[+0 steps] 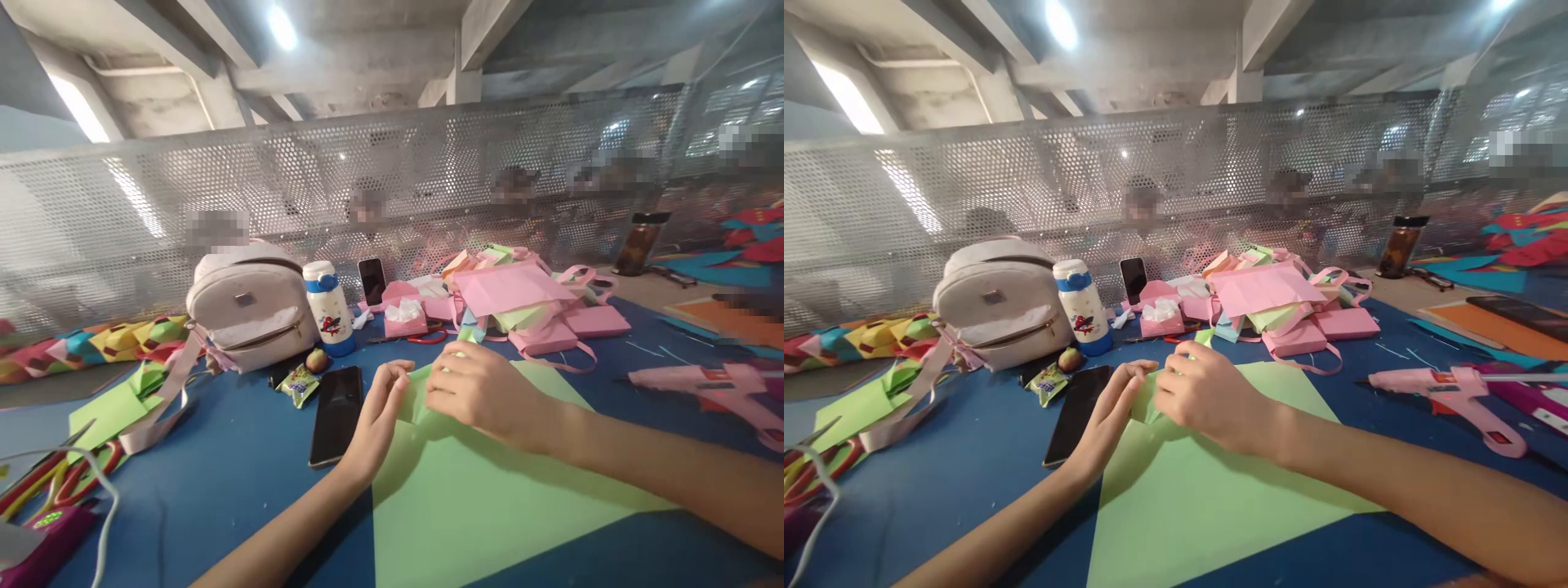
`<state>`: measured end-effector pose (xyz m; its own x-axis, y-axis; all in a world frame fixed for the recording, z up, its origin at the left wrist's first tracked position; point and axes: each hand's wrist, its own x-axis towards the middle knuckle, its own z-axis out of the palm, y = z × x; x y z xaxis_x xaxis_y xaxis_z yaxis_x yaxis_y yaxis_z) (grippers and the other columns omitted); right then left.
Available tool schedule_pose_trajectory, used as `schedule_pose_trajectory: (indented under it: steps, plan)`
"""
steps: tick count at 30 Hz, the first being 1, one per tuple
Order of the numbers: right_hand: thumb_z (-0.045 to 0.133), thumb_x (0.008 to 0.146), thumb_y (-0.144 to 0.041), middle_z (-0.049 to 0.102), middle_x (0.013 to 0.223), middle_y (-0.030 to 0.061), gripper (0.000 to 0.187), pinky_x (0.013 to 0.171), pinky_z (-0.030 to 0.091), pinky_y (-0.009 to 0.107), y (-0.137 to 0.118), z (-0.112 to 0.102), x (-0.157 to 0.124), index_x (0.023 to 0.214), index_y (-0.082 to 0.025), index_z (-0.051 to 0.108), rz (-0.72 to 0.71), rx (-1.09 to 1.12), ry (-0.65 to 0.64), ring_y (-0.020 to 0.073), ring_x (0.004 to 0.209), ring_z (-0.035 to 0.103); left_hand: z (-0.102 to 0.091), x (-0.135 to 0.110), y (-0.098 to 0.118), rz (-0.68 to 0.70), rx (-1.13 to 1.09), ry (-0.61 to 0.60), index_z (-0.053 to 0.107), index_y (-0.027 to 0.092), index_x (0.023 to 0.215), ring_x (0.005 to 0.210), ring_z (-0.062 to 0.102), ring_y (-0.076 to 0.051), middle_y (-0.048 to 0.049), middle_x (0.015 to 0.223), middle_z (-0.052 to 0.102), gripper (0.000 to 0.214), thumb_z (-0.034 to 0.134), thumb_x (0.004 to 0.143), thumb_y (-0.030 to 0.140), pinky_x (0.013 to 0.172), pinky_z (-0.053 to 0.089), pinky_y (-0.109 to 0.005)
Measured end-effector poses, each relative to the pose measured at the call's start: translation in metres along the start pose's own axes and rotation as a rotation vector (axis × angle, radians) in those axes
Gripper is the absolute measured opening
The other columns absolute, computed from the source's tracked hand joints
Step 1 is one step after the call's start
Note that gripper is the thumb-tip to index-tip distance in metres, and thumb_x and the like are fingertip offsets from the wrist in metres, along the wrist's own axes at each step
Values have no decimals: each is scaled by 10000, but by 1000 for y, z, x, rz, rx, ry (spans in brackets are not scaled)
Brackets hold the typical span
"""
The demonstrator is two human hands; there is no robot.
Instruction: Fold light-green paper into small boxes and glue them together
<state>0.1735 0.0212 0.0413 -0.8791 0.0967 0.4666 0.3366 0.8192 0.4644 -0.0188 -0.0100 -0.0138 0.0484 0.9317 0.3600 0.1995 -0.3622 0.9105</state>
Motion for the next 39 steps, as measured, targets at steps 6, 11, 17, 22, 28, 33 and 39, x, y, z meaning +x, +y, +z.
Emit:
schedule_pose_trajectory:
  steps: [6,11,17,22,28,33,39]
  plan:
    - [503,881,34,710,782,12,301,905,402,381,21,2,-6,745,-180,665,21,-37,35,187,843,595,-7,2,-7,120,158,-128,548,236,989,1215,505,-242,-95,1293,543,137,535,957,368,1025,392,-354]
    - [539,869,16,717,848,14,256,940,388,386,27,1,-8,790,-183,679,-24,0,-22,198,896,601,-8,5,-9,109,216,-210,646,207,798,1203,536,-263,-80,1298,572,191,602,916,350,1065,368,-376]
    - [541,903,-24,717,855,-11,257,998,376,414,23,2,-7,793,-203,689,-91,57,22,193,905,594,-7,7,-5,11,86,-202,709,208,752,1203,559,-281,-72,1285,605,198,649,880,346,1084,353,-413]
    - [532,914,-23,709,804,-22,301,978,406,409,23,2,-6,733,-213,679,-111,40,71,183,860,582,-8,8,0,1,136,-240,745,224,768,1216,531,-315,-70,1282,614,117,773,769,338,1081,343,-455]
    - [506,952,-36,711,843,-20,293,1031,389,406,25,1,-6,805,-218,682,-188,76,56,161,903,597,-11,12,0,-7,99,-284,768,234,722,1232,531,-324,-58,1309,616,84,803,735,308,1089,342,-472]
    - [522,957,-50,717,929,-36,255,1042,366,417,30,3,-8,913,-234,692,-179,177,56,158,942,592,-14,14,2,-42,36,-312,791,235,724,1227,548,-324,-70,1299,629,104,807,731,338,1105,330,-466]
    - [523,975,-72,710,938,-44,247,1045,346,394,32,4,-10,975,-258,686,-174,217,68,138,969,588,-14,14,3,-86,-29,-291,784,221,703,1206,569,-323,-81,1261,649,223,798,727,443,1086,356,-447]
